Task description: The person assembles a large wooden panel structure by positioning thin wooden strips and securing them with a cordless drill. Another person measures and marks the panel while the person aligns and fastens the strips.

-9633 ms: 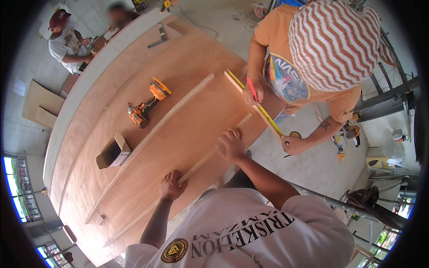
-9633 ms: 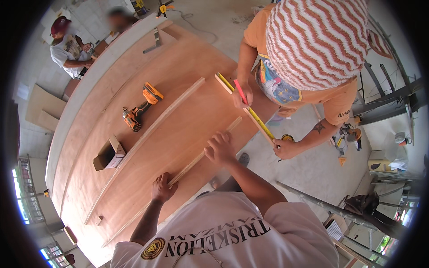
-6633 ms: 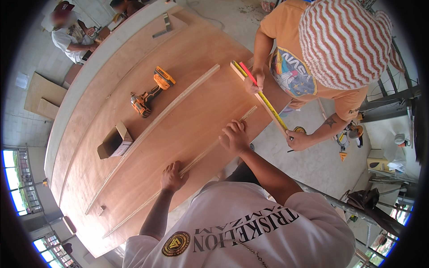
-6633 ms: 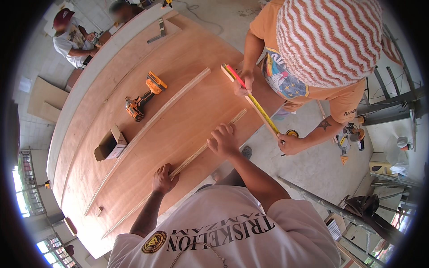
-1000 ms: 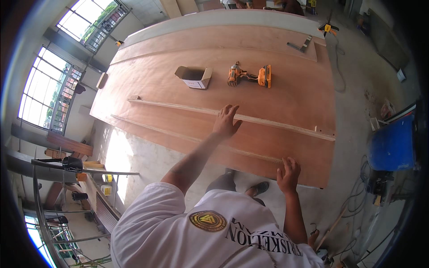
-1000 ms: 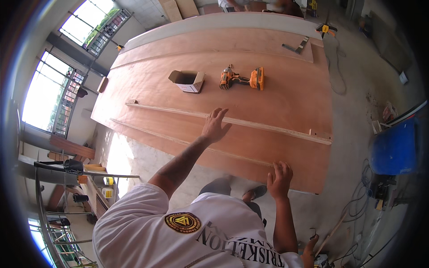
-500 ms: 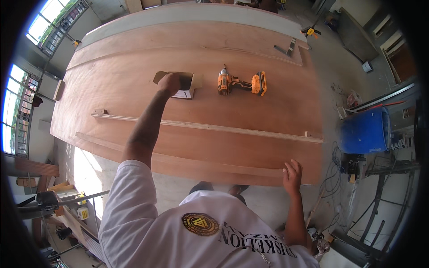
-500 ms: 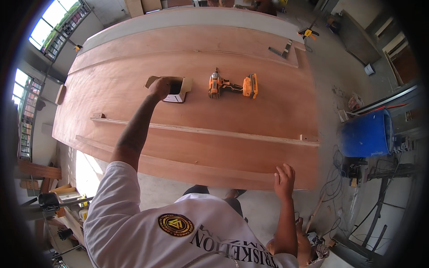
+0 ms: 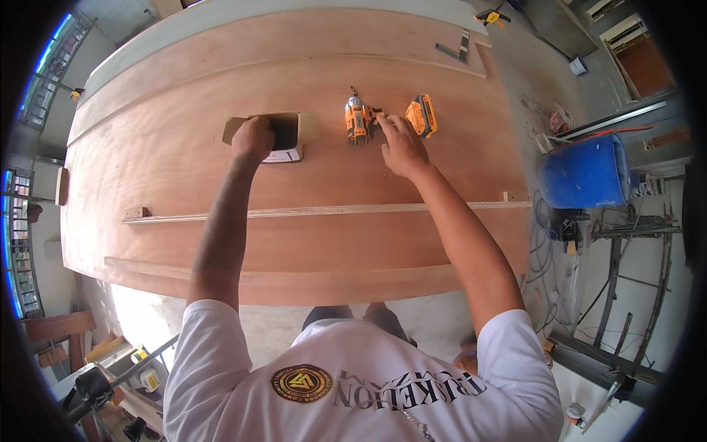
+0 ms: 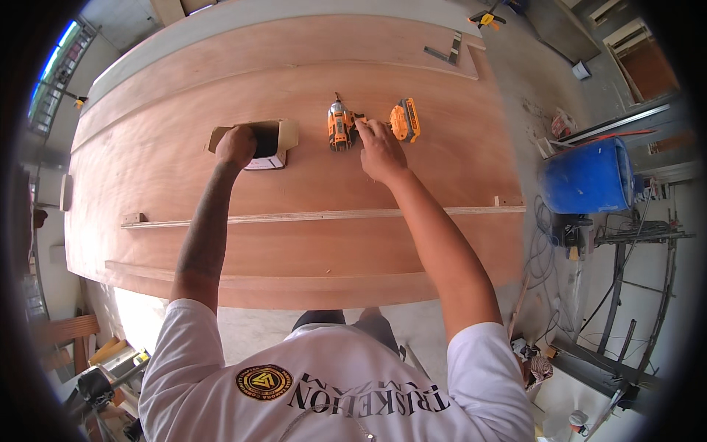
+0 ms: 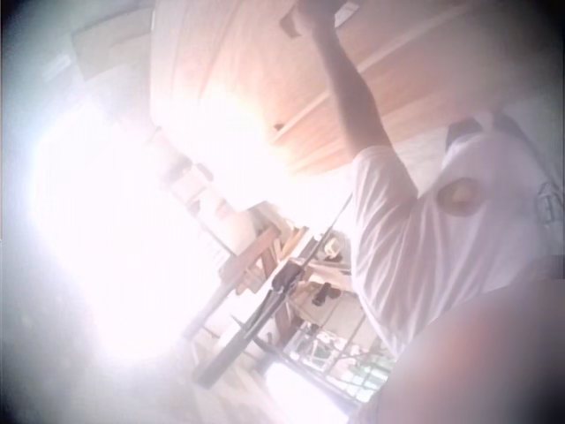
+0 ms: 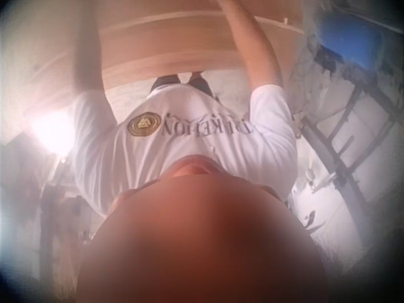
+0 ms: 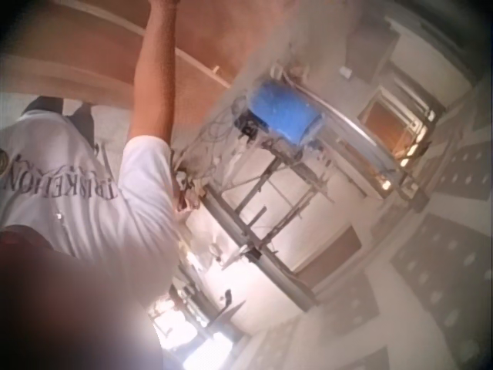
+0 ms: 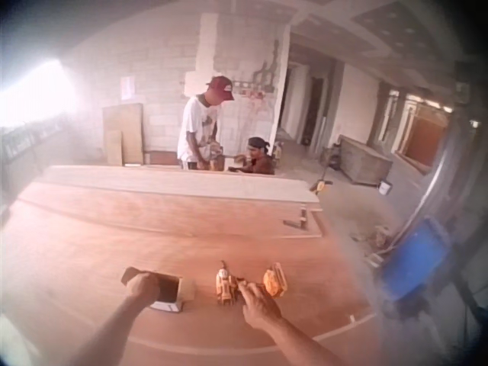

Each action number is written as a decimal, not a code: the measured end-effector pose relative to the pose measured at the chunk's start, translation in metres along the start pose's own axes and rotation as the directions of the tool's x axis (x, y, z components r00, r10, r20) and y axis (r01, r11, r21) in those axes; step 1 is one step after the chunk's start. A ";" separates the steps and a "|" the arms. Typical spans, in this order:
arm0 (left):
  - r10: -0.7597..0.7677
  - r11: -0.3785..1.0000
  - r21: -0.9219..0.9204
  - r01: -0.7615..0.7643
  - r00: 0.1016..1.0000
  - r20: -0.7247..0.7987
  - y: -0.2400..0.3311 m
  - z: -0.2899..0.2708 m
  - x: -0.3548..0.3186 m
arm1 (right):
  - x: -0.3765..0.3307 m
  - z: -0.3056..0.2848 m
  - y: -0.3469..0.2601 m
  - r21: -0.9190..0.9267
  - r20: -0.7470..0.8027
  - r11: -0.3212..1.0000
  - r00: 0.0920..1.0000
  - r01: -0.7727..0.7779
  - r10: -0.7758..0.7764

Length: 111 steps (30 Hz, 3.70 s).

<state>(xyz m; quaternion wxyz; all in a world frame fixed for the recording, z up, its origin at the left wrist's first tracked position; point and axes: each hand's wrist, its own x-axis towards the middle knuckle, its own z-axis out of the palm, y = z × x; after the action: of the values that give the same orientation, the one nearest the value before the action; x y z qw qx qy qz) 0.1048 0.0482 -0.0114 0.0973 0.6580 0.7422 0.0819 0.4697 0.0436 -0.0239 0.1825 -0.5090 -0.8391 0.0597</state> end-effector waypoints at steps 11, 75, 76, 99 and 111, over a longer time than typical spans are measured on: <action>-0.184 0.331 -0.943 -0.038 0.977 -0.104 0.007 -0.014 -0.124 | 0.031 -0.017 0.021 -0.041 0.325 0.985 0.930 -0.167 0.171; 0.438 -0.059 0.052 0.997 -0.021 0.899 0.456 0.165 -0.324 | -0.405 -0.244 0.050 0.515 0.424 0.304 0.547 -0.801 0.722; 0.424 -0.056 0.054 0.997 -0.025 0.905 0.457 0.165 -0.324 | -0.405 -0.244 0.051 0.508 0.427 0.305 0.543 -0.805 0.722; 0.421 -0.029 -0.024 0.999 0.035 0.906 0.455 0.171 -0.328 | -0.408 -0.246 0.062 0.367 0.557 0.308 0.473 -0.878 0.683; 0.399 -0.136 -0.050 0.989 0.101 0.911 0.460 0.171 -0.334 | -0.427 -0.239 0.073 0.308 0.568 0.331 0.452 -0.892 0.688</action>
<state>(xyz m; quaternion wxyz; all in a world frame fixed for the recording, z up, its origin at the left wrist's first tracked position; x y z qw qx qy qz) 0.6285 -0.2284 -0.0501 0.8924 -0.0663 0.4320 0.1121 0.7953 -0.3161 0.0721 0.1253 -0.7569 -0.4306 0.4755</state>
